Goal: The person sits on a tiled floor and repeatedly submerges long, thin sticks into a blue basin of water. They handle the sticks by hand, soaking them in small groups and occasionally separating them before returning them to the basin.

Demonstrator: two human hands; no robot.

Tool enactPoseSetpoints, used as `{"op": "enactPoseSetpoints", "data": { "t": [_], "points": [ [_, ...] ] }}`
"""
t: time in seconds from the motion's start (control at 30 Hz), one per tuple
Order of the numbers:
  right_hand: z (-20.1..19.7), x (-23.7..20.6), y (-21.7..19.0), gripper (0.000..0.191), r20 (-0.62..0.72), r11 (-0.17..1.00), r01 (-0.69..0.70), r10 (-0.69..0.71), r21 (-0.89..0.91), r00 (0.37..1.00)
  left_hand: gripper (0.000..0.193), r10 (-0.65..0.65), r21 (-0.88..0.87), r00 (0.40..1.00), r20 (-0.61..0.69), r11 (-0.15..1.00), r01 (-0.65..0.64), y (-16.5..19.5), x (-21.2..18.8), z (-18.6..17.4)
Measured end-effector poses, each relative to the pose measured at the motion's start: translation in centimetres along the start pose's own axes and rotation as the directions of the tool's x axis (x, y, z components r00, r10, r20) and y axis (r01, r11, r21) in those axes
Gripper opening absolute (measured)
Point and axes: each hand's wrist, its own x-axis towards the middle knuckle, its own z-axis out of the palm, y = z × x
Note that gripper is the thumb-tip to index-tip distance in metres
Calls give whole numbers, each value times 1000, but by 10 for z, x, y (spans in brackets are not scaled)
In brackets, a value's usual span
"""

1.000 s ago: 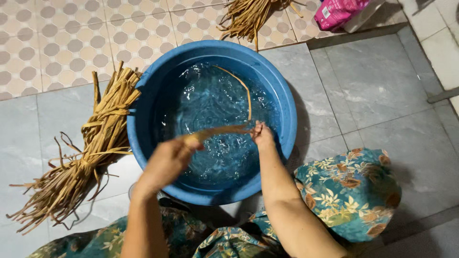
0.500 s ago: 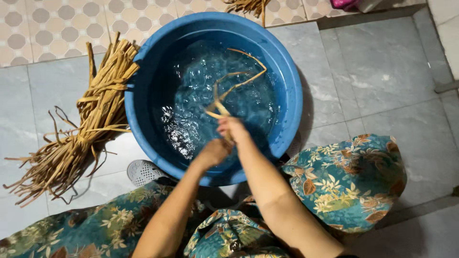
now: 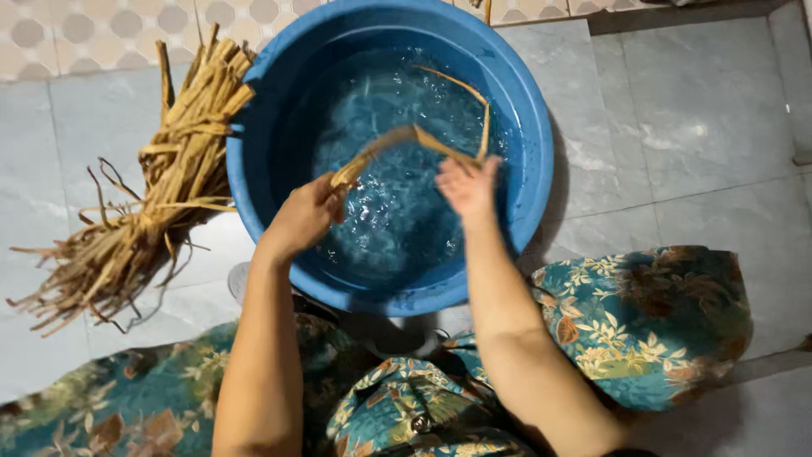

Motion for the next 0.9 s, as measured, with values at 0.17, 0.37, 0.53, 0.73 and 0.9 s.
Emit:
{"op": "enactPoseSetpoints", "data": {
  "t": [0.17,0.37,0.53,0.73,0.9],
  "points": [
    [53,-23,120,23,386,889,-107,299,-445,873,39,-313,483,942,119,848,220,-79,48,86],
    [11,-19,106,18,55,795,-226,308,-563,950,38,-242,515,922,301,855,57,-62,17,176],
    [-1,18,38,20,40,941,-239,255,-240,966,38,-68,335,970,233,942,-15,-1,10,132],
    [-7,25,0,32,-177,996,60,-49,59,983,29,22,265,996,88,963,-45,-24,27,51],
    [13,-6,61,52,33,975,69,-64,-211,997,39,-159,300,961,-225,927,224,-84,47,65]
  ]
}}
